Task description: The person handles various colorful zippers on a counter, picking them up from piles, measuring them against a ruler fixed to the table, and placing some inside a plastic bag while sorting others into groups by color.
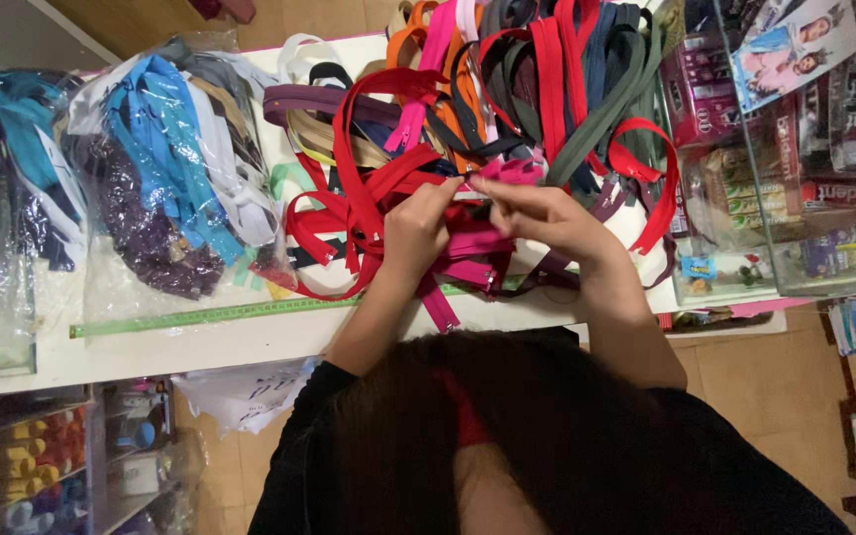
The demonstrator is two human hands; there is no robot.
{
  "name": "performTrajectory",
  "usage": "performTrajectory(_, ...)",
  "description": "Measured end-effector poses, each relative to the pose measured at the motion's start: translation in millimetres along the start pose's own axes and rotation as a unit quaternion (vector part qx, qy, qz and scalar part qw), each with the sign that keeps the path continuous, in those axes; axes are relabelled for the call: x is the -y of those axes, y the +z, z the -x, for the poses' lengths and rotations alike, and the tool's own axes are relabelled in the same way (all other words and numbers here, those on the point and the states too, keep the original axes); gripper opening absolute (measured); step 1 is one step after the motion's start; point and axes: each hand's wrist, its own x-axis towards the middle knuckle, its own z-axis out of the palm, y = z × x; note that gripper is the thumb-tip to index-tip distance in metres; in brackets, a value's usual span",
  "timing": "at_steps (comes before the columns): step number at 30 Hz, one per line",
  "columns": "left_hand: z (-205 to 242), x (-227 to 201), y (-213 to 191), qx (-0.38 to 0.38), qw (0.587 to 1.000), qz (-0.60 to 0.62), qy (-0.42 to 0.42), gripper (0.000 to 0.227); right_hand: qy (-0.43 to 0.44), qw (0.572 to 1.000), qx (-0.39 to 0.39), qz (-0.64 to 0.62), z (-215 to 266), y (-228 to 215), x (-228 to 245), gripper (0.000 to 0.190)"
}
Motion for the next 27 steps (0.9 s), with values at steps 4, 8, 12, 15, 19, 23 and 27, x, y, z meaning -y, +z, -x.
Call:
performTrajectory(4, 1, -2, 4, -0.047, 0.992, -0.096, 0.072, 0.038, 0.017, 0.967, -0.114, -0.228, 1, -2, -42, 0.072)
performTrajectory(8, 1, 2, 8, -0.043, 0.987, -0.123, 0.090, 0.036, -0.004, 0.930, -0.226, -0.288, 1, -4, -39, 0.050)
performTrajectory(12, -1, -2, 5, -0.010, 0.988, -0.137, 0.074, 0.038, -0.026, 0.926, -0.252, -0.282, 6, -8, -46, 0.032)
performTrajectory(15, -2, -1, 4, -0.011, 0.990, -0.130, 0.062, 0.036, -0.047, 0.939, -0.233, -0.250, 6, -3, -42, 0.030)
performTrajectory(19, -4, 1, 0, -0.035, 0.990, -0.127, 0.049, 0.037, -0.031, 0.934, -0.199, -0.294, 8, -5, -19, 0.044)
performTrajectory(23, -12, -16, -10, -0.023, 0.988, -0.107, 0.106, 0.047, -0.127, 0.769, -0.112, -0.616, 8, -12, -11, 0.061)
performTrajectory(27, -14, -16, -13, -0.005, 0.990, -0.090, 0.112, 0.049, -0.126, 0.811, -0.191, -0.538, 13, -17, -24, 0.021)
